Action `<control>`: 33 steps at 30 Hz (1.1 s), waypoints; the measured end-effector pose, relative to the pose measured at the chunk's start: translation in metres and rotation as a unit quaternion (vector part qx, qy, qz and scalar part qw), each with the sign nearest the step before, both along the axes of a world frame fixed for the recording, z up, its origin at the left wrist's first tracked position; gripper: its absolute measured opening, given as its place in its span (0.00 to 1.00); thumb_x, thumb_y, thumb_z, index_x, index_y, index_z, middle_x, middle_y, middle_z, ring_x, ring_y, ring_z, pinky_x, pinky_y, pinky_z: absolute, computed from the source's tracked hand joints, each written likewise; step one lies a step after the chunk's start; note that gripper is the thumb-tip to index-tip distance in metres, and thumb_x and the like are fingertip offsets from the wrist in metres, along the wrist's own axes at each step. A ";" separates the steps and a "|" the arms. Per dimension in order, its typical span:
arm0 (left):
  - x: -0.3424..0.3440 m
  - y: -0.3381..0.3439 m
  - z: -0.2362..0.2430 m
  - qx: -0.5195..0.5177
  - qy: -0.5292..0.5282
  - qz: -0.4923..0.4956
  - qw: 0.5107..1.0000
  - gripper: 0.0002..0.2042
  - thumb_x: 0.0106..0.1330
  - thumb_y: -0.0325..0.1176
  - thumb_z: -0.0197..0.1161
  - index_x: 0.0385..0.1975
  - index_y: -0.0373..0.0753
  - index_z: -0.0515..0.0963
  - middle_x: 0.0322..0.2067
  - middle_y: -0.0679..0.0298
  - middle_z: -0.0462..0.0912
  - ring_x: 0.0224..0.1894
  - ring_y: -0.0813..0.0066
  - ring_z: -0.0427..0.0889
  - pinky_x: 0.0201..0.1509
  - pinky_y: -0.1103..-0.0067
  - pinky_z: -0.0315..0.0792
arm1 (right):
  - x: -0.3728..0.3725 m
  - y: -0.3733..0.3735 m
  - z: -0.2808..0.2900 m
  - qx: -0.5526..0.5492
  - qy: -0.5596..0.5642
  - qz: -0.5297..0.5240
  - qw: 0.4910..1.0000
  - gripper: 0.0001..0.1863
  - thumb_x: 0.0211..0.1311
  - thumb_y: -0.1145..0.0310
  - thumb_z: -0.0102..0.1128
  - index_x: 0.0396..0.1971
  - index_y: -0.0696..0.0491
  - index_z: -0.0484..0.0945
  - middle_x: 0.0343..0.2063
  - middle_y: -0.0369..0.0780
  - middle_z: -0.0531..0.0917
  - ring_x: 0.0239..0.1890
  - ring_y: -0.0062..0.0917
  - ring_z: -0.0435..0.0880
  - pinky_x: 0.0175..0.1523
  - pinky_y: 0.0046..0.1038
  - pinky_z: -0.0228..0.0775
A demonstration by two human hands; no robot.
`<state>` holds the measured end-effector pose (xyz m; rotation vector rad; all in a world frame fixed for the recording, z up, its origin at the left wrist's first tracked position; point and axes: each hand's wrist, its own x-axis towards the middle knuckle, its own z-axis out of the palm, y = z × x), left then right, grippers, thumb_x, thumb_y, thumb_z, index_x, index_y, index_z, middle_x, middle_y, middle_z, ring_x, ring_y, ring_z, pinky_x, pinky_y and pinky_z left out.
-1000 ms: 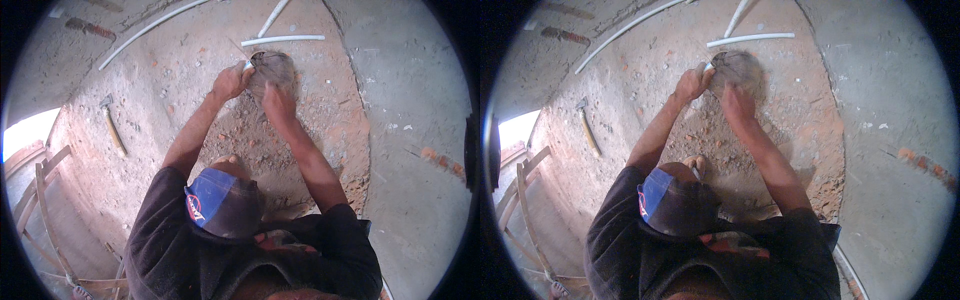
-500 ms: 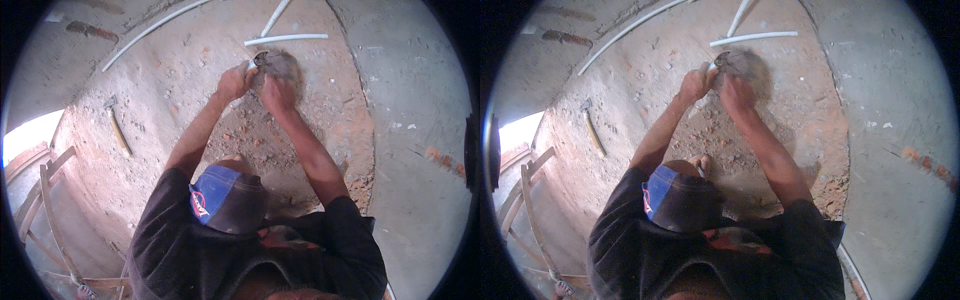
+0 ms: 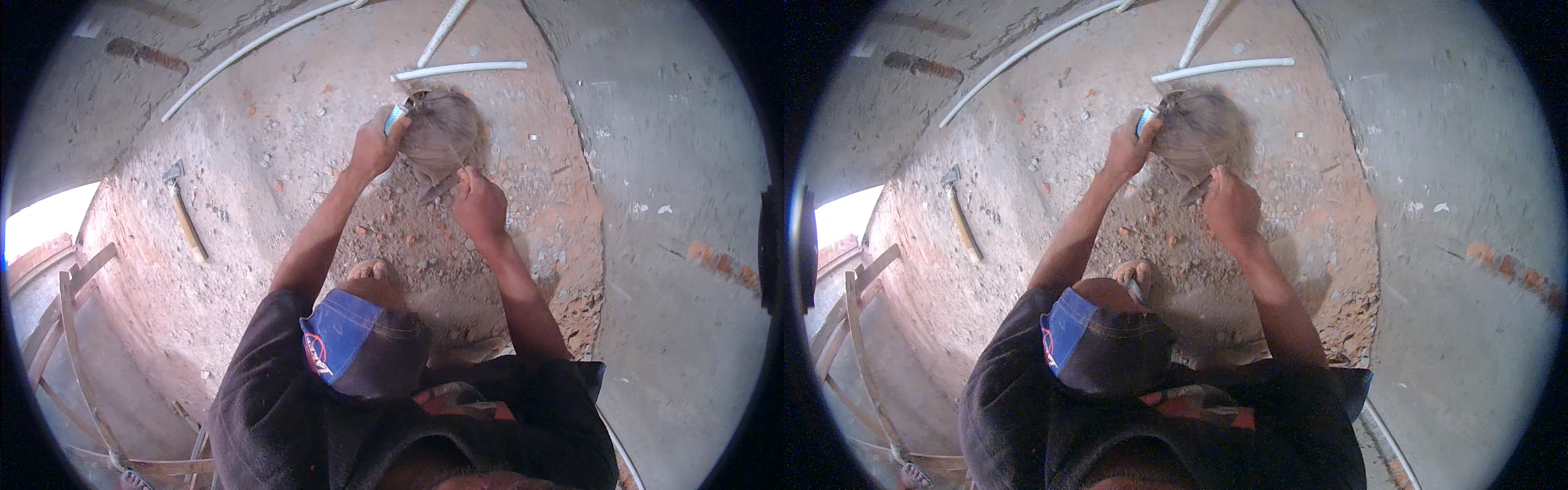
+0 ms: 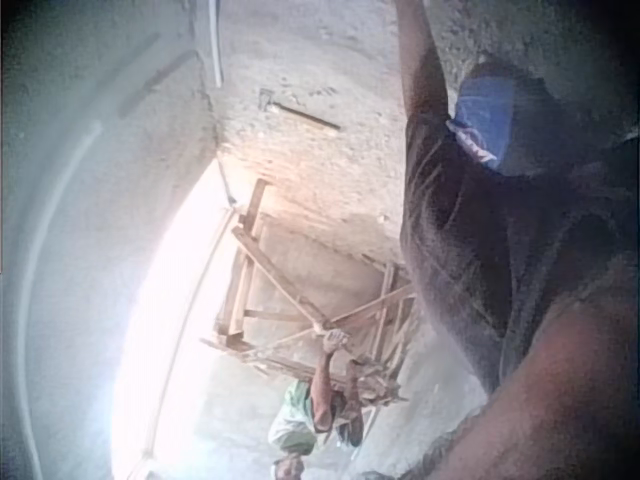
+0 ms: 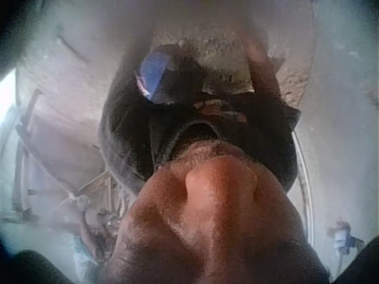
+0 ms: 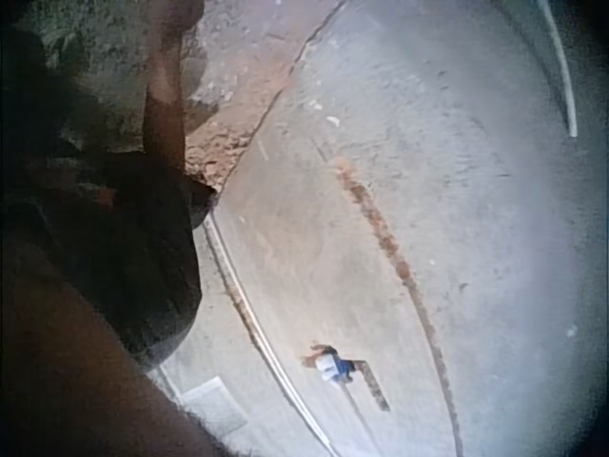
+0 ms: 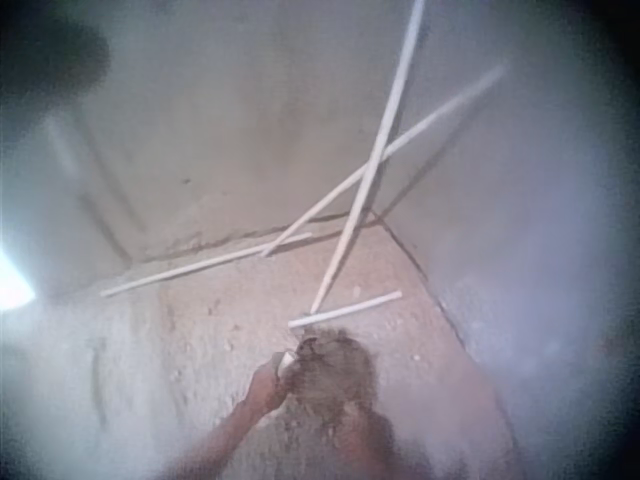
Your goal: The person cuts a white pipe with a saw, applies adhesive to the ends, and connects the sections to a plumbing fixture on an unfinished wall.
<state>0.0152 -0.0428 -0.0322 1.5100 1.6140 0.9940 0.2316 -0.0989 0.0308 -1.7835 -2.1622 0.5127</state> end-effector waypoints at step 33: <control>0.126 -0.055 0.516 -0.121 -0.201 -0.064 0.970 0.14 0.71 0.39 0.52 0.26 0.36 0.71 0.22 0.66 0.72 0.25 0.80 0.71 0.28 0.80 0.69 | 0.084 -0.087 0.500 -0.160 0.156 -0.101 0.970 0.19 0.66 0.55 0.51 0.37 0.59 0.68 0.24 0.54 0.79 0.30 0.53 0.80 0.34 0.50 0.70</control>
